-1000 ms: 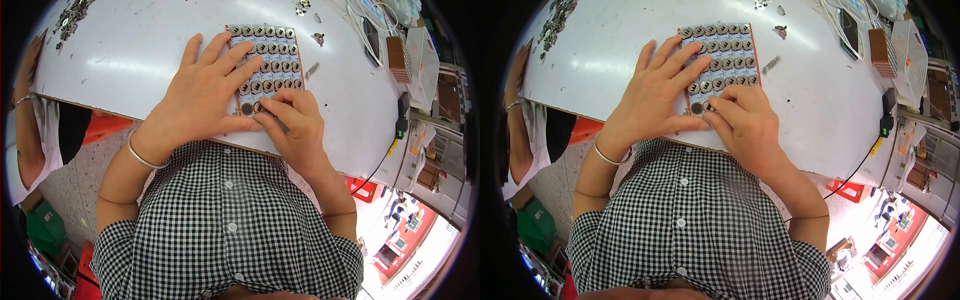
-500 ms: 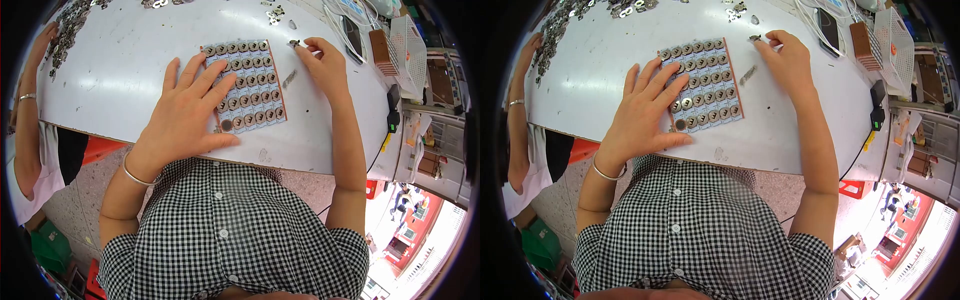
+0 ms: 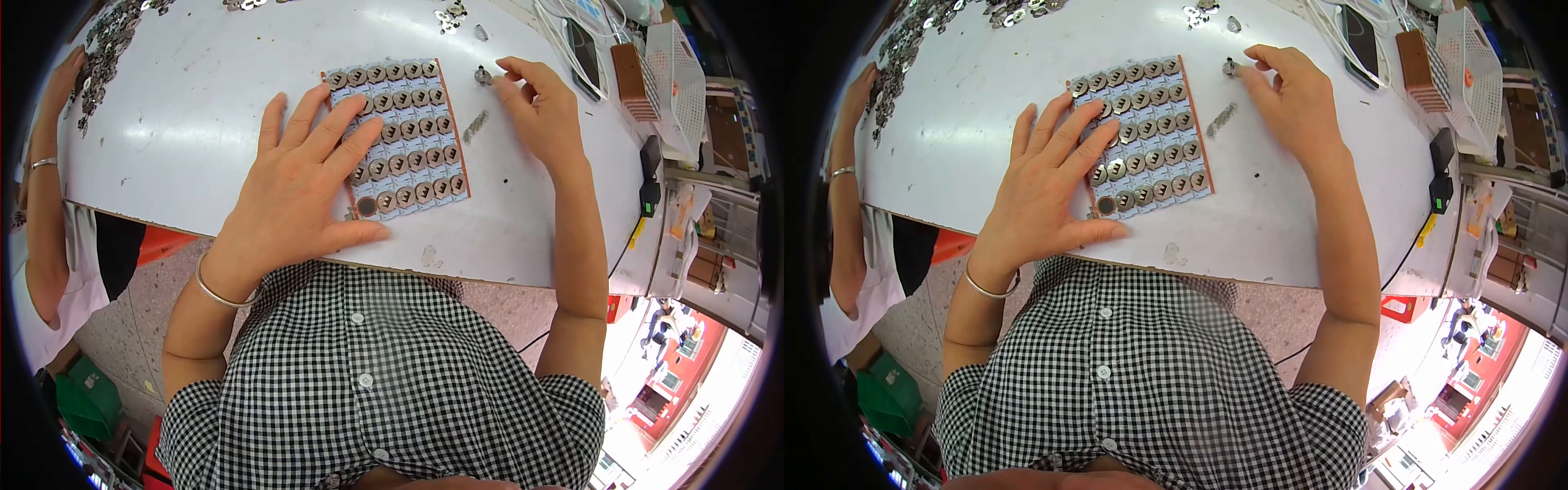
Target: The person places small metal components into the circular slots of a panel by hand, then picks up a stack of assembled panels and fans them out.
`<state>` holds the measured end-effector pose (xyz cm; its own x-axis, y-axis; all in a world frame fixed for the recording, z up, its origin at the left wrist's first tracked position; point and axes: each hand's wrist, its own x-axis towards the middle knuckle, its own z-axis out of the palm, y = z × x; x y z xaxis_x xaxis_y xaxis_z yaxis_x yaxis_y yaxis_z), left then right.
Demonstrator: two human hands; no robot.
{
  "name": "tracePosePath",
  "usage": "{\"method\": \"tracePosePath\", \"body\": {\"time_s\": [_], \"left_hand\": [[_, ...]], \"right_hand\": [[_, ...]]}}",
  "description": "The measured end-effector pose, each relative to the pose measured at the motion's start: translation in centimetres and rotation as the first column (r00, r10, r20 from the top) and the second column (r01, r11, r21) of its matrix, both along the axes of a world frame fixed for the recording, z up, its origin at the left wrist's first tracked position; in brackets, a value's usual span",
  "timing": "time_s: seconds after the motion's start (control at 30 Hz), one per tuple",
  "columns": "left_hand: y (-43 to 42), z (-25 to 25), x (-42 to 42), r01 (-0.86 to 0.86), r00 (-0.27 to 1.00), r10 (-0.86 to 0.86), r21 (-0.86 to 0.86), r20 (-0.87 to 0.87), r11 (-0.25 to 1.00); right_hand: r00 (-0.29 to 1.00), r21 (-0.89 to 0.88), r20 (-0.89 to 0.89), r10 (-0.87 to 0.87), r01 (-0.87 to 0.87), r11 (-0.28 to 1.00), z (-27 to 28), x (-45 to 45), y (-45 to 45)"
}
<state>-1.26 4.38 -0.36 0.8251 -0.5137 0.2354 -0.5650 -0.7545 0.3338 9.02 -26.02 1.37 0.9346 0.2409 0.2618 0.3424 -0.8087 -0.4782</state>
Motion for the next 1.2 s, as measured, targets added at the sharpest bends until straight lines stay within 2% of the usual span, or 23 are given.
{"method": "tracePosePath", "body": {"time_s": [0.1,0.2,0.3,0.4,0.5,0.6,0.7,0.8,0.93,1.13,1.2], "left_hand": [[0.0,0.1,0.0,0.001,1.000,-0.001,0.003,-0.008,1.000],[0.0,0.1,0.0,0.000,1.000,0.000,-0.005,-0.008,1.000],[0.0,-0.1,-0.1,-0.006,1.000,0.006,-0.011,-0.004,1.000],[-0.1,-0.2,0.0,-0.002,1.000,0.002,-0.016,0.003,1.000],[0.0,-0.1,-0.1,-0.004,1.000,0.004,-0.003,-0.003,1.000],[-0.1,0.1,0.0,0.002,1.000,-0.002,0.005,-0.002,1.000],[-0.1,0.0,-0.1,-0.005,1.000,0.005,-0.009,-0.004,1.000],[-0.1,0.1,0.0,0.000,1.000,0.000,0.004,-0.004,1.000],[-0.2,0.2,0.0,-0.002,1.000,0.002,0.018,-0.005,1.000],[0.0,1.4,0.1,0.025,0.997,-0.026,-0.017,-0.071,1.000],[-0.4,2.3,0.9,0.033,0.999,-0.033,-0.018,0.014,0.999]], "right_hand": [[0.998,-0.105,-0.032,0.048,-0.051,0.993,0.1,0.4,0.6],[0.993,-0.026,-0.120,0.021,-0.024,0.999,0.0,0.7,1.1],[0.996,0.004,-0.072,0.042,-0.042,0.999,-0.5,1.0,1.2],[0.996,0.114,-0.005,-0.085,0.086,0.990,0.4,0.5,1.7],[0.939,0.077,0.337,0.061,-0.092,0.993,0.0,1.2,0.6],[0.946,-0.045,0.291,0.144,-0.137,0.990,-0.4,1.3,-0.8],[0.989,0.257,0.063,-0.131,0.111,0.960,-0.1,0.9,-2.3],[0.989,0.151,-0.094,-0.110,0.124,0.981,0.0,0.7,-3.8],[0.957,0.245,-0.285,-0.059,0.132,0.961,0.2,-0.6,-3.3],[0.995,0.060,-0.095,0.012,-0.006,0.998,-0.9,-0.6,-1.7],[0.993,0.087,-0.118,-0.006,0.016,0.996,-0.9,-0.7,-1.6]]}}
